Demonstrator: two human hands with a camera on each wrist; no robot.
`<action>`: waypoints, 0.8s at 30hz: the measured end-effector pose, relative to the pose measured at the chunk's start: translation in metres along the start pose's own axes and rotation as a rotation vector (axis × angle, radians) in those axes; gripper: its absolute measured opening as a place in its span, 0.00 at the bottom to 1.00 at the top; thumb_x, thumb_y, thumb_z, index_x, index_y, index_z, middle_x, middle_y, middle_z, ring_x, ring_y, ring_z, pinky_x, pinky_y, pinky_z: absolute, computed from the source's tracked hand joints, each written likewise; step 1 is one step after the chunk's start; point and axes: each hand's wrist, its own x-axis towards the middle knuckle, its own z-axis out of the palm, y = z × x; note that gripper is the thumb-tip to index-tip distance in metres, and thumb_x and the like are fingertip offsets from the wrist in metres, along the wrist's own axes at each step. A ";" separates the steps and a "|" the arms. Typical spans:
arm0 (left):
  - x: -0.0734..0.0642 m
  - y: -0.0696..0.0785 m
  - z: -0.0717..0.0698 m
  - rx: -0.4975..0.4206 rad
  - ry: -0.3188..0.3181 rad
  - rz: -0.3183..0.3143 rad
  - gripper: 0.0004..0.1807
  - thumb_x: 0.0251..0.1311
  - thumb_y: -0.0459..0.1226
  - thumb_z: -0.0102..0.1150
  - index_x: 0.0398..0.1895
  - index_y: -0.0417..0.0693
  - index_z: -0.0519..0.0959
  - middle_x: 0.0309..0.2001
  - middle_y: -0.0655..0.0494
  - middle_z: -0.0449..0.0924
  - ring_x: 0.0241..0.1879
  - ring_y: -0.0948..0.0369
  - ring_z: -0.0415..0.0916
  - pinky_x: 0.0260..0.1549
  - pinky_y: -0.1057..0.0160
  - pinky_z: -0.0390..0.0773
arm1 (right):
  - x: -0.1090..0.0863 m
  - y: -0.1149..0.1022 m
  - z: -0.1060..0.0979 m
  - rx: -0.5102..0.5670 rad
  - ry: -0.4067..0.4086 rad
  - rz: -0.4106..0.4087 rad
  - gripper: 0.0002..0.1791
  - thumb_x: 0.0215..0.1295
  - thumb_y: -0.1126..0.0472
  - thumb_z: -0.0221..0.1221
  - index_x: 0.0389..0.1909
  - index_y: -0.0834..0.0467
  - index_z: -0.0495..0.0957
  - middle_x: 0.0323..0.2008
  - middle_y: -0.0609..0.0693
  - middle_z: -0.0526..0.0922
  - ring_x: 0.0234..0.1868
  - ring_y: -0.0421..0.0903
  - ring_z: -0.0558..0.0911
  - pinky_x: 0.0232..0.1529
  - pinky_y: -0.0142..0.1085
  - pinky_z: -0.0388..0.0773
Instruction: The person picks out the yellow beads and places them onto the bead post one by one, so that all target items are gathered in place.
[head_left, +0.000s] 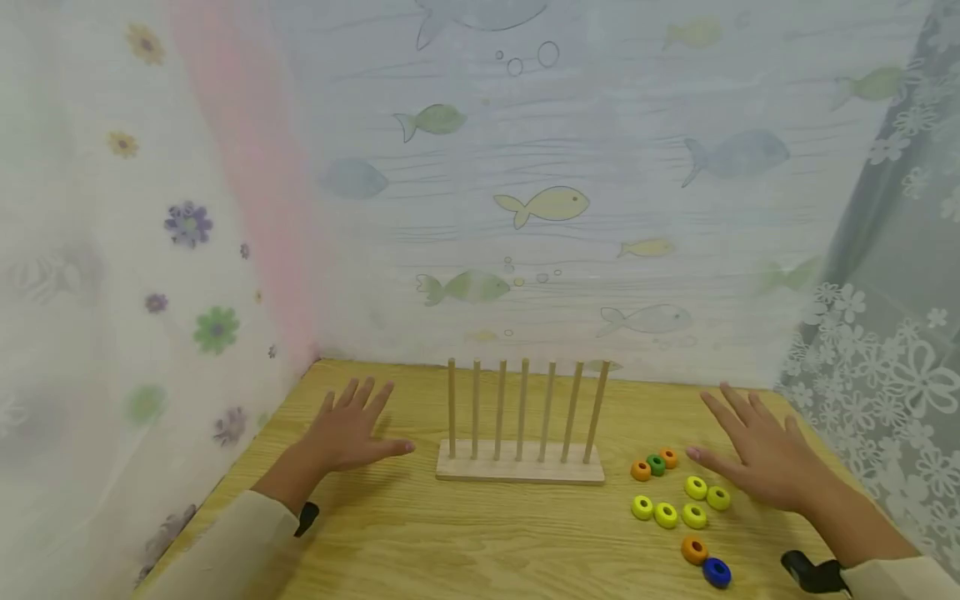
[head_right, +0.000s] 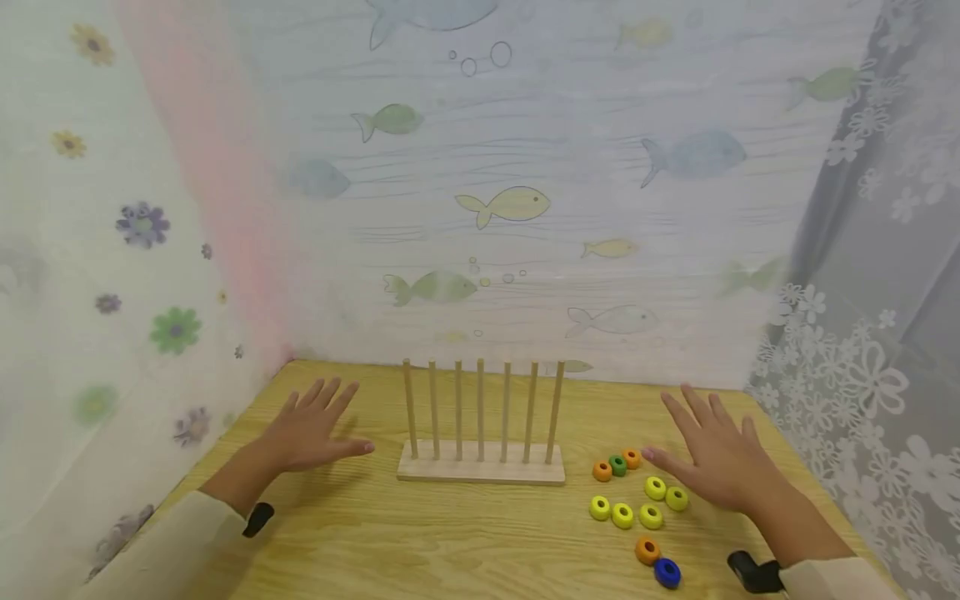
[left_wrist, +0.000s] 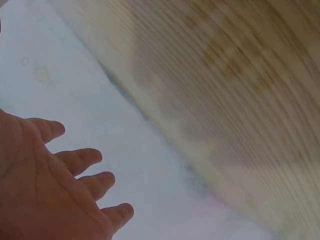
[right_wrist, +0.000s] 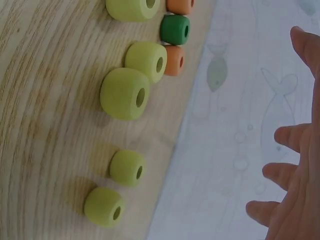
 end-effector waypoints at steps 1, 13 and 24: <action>0.001 0.002 0.001 -0.009 0.000 0.002 0.64 0.55 0.81 0.47 0.85 0.52 0.50 0.82 0.35 0.48 0.80 0.33 0.43 0.72 0.24 0.43 | 0.000 0.000 0.001 0.003 0.004 0.000 0.52 0.72 0.30 0.54 0.85 0.51 0.45 0.82 0.68 0.47 0.74 0.83 0.51 0.57 0.86 0.43; 0.008 0.016 0.013 -0.067 -0.069 0.008 0.64 0.56 0.80 0.48 0.86 0.51 0.48 0.83 0.40 0.47 0.82 0.37 0.42 0.72 0.23 0.42 | -0.009 0.014 0.013 0.060 0.035 0.008 0.49 0.74 0.33 0.55 0.85 0.51 0.48 0.81 0.69 0.48 0.73 0.85 0.52 0.55 0.86 0.46; 0.012 0.034 0.012 -0.219 -0.066 0.034 0.67 0.51 0.79 0.58 0.85 0.48 0.50 0.82 0.43 0.53 0.80 0.38 0.49 0.73 0.27 0.48 | -0.017 0.025 0.028 0.176 0.043 0.018 0.43 0.77 0.39 0.55 0.82 0.57 0.55 0.79 0.74 0.49 0.70 0.84 0.57 0.55 0.82 0.57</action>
